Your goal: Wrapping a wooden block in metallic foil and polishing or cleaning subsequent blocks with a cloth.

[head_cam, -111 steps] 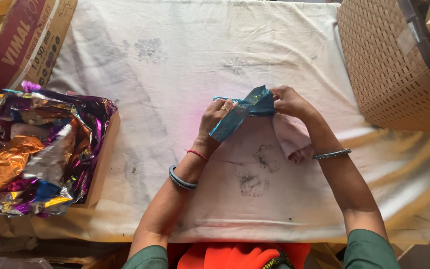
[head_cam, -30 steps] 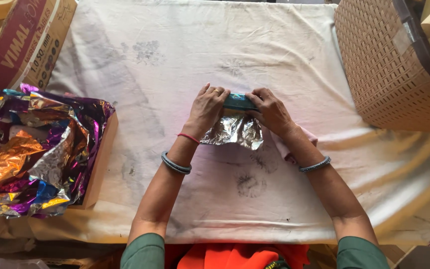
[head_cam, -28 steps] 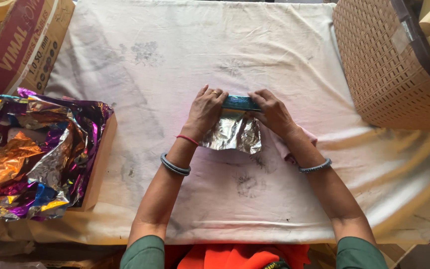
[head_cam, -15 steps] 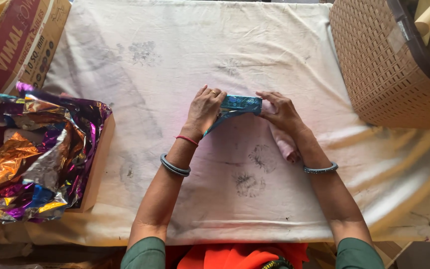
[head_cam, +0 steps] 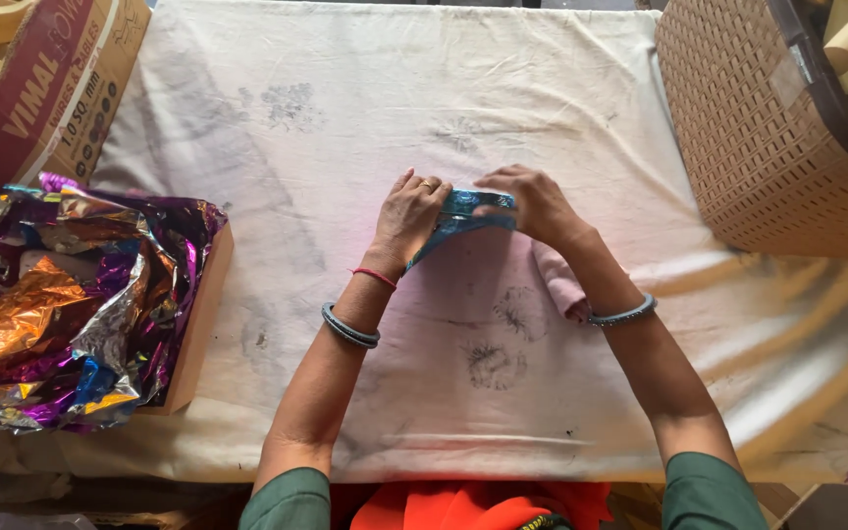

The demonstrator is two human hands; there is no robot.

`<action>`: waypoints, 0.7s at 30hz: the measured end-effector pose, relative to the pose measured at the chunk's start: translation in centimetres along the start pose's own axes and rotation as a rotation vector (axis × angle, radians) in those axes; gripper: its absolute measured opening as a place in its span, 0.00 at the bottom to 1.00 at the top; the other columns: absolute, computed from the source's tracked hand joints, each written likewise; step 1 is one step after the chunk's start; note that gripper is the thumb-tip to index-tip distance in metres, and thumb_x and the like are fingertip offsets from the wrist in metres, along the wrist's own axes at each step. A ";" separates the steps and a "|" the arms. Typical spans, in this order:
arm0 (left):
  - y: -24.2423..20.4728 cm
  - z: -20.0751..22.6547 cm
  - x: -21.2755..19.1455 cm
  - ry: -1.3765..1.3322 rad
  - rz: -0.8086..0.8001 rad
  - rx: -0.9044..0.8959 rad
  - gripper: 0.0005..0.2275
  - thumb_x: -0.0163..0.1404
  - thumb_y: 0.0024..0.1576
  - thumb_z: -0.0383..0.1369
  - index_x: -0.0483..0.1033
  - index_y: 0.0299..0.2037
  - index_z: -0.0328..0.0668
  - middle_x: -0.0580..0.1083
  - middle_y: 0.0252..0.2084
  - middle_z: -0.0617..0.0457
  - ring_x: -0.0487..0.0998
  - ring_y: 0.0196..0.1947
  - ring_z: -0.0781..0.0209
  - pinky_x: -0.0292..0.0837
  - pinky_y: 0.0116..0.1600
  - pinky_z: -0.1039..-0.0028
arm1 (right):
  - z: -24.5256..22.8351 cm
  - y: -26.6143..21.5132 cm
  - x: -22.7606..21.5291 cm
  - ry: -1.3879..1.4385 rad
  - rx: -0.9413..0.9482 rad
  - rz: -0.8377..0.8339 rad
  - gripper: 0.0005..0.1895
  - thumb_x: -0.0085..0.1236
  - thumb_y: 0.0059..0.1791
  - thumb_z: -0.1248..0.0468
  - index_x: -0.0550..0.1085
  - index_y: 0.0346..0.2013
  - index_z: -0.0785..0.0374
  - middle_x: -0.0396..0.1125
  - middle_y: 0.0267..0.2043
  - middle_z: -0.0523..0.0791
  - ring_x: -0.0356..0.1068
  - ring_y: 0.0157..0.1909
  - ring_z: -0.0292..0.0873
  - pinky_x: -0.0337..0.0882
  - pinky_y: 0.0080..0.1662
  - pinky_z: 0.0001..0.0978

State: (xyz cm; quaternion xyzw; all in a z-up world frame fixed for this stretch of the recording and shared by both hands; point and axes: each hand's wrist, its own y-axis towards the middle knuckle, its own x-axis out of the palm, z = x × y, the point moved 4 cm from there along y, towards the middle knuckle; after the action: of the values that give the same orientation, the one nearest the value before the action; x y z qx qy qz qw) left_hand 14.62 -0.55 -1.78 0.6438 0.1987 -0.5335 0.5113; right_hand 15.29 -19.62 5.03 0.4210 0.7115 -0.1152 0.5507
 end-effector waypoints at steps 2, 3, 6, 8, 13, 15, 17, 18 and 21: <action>-0.1 -0.2 -0.2 -0.003 0.007 -0.005 0.19 0.55 0.55 0.25 0.75 0.58 0.44 0.77 0.54 0.52 0.75 0.57 0.55 0.57 0.73 0.60 | -0.4 0.0 0.5 -0.098 -0.036 -0.026 0.24 0.69 0.45 0.54 0.79 0.53 0.59 0.75 0.51 0.46 0.73 0.54 0.48 0.72 0.54 0.44; -0.1 -0.2 -0.2 -0.011 0.012 -0.007 0.19 0.55 0.55 0.25 0.76 0.58 0.44 0.77 0.54 0.52 0.75 0.58 0.55 0.57 0.73 0.60 | -0.6 0.0 0.8 -0.197 -0.067 -0.052 0.26 0.69 0.43 0.56 0.78 0.54 0.60 0.75 0.49 0.46 0.73 0.52 0.49 0.71 0.52 0.46; -0.2 -0.4 -0.3 -0.024 0.028 -0.001 0.19 0.54 0.55 0.25 0.76 0.58 0.44 0.77 0.54 0.51 0.75 0.57 0.54 0.58 0.72 0.60 | -0.2 -0.5 1.5 -0.229 -0.083 -0.002 0.24 0.69 0.44 0.58 0.78 0.53 0.60 0.74 0.48 0.45 0.73 0.51 0.50 0.69 0.50 0.46; -0.6 0.4 -3.3 -0.080 0.039 0.003 0.20 0.55 0.54 0.26 0.76 0.58 0.43 0.76 0.54 0.50 0.75 0.56 0.52 0.59 0.71 0.60 | 0.2 -0.5 2.2 -0.266 -0.098 0.012 0.25 0.69 0.43 0.59 0.78 0.53 0.60 0.74 0.48 0.45 0.73 0.51 0.49 0.70 0.51 0.45; -2.7 3.2 -7.2 -0.309 -0.019 0.024 0.19 0.57 0.57 0.34 0.75 0.58 0.41 0.76 0.56 0.47 0.75 0.52 0.48 0.65 0.64 0.62 | 0.8 -0.4 2.6 -0.284 -0.156 0.055 0.26 0.70 0.42 0.58 0.77 0.53 0.61 0.74 0.47 0.45 0.73 0.50 0.48 0.70 0.53 0.44; -4.4 5.2 -8.5 -0.275 0.103 0.153 0.26 0.57 0.53 0.47 0.74 0.57 0.40 0.76 0.53 0.47 0.75 0.50 0.50 0.66 0.60 0.58 | 0.7 -0.3 2.6 -0.294 -0.150 0.056 0.25 0.71 0.42 0.57 0.78 0.51 0.60 0.75 0.47 0.46 0.73 0.49 0.48 0.70 0.52 0.43; -5.5 6.6 -9.6 -0.184 0.171 0.202 0.27 0.57 0.49 0.46 0.75 0.55 0.38 0.77 0.49 0.47 0.75 0.47 0.51 0.67 0.59 0.56 | 0.5 -0.2 2.6 -0.309 -0.140 0.045 0.25 0.71 0.41 0.56 0.78 0.51 0.60 0.75 0.47 0.45 0.73 0.49 0.48 0.70 0.51 0.43; -6.0 7.5 -10.3 -0.095 0.241 0.257 0.28 0.57 0.45 0.44 0.77 0.54 0.36 0.77 0.44 0.46 0.76 0.45 0.52 0.69 0.59 0.53 | 0.5 -0.1 2.6 -0.329 -0.126 0.037 0.26 0.71 0.40 0.56 0.78 0.50 0.60 0.75 0.46 0.45 0.73 0.49 0.48 0.70 0.51 0.43; -7.6 7.7 -6.6 -0.031 0.121 0.244 0.12 0.56 0.50 0.30 0.80 0.44 0.36 0.77 0.40 0.49 0.76 0.42 0.55 0.73 0.52 0.61 | 0.3 -0.4 2.7 -0.342 -0.157 0.084 0.25 0.71 0.41 0.54 0.78 0.50 0.60 0.75 0.47 0.45 0.73 0.49 0.47 0.70 0.52 0.42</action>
State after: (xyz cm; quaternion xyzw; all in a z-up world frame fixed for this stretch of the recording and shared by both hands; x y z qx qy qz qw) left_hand 2.49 -2.26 1.40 0.7037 0.0852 -0.5318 0.4634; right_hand 15.13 -18.81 2.46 0.3802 0.5960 -0.1061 0.6992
